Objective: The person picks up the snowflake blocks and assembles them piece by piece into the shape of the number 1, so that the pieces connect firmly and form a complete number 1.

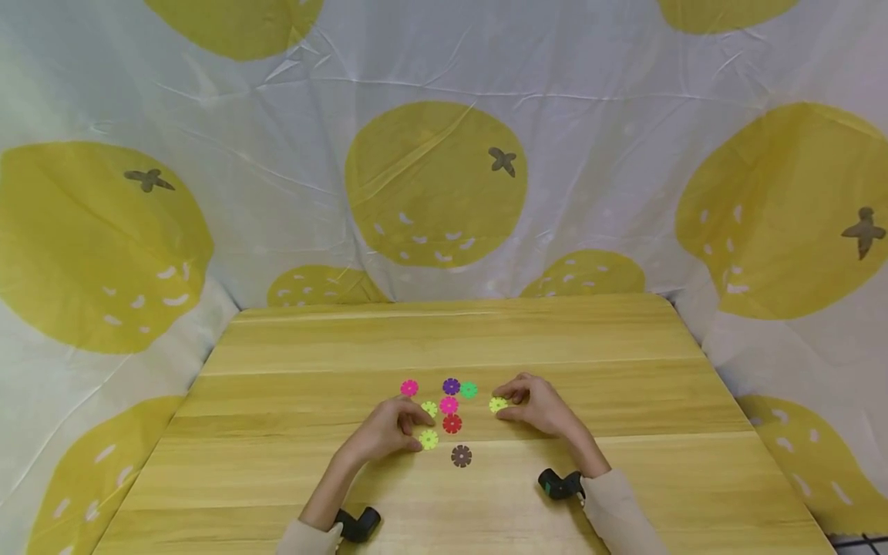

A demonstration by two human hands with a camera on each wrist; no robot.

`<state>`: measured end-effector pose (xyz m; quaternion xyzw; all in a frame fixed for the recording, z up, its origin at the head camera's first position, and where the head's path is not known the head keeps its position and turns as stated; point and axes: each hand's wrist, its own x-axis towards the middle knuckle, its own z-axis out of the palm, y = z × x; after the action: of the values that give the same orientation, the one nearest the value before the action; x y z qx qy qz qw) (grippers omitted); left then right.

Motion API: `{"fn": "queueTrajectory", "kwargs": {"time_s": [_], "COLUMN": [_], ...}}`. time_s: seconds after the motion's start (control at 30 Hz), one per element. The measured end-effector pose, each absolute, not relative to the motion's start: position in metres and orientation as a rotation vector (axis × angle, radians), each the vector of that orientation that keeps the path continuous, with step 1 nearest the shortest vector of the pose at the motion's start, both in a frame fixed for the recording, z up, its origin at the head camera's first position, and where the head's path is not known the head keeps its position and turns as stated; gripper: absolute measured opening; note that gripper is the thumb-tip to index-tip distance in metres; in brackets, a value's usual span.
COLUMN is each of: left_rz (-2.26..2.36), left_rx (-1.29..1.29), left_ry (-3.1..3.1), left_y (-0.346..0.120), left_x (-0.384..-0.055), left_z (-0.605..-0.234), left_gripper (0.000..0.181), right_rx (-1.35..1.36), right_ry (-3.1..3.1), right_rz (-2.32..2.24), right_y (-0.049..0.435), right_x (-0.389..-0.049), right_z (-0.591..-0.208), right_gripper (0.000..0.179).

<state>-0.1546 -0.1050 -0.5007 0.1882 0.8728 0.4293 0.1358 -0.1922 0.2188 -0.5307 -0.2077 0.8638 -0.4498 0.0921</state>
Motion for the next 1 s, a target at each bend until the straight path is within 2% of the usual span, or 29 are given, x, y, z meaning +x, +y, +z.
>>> {"fn": "queueTrajectory", "kwargs": {"time_s": [0.3,0.53,0.83,1.0], "left_rz": [1.207,1.216,1.461,1.695], "left_rx": [0.541,0.502,0.501,0.413], "left_ry": [2.55,2.525,2.359,2.179], "left_y": [-0.105,-0.105,-0.104,-0.106], "left_x": [-0.156,-0.155,-0.155,-0.157], "left_z": [-0.501,-0.5,-0.503,-0.499], "left_gripper": [0.023,0.025,0.012,0.016], "right_rx": [-0.578,-0.545,-0.527,-0.547], "right_ry": [2.595,2.597,2.568,2.385], "right_rz": [-1.32,-1.329,-1.398,-1.608], "right_y": [0.216,0.212,0.203,0.193], "right_x": [-0.193,-0.191,-0.187,-0.182], "right_z": [-0.53,-0.527,-0.527,-0.518], "right_gripper": [0.024,0.026,0.015,0.023]}}
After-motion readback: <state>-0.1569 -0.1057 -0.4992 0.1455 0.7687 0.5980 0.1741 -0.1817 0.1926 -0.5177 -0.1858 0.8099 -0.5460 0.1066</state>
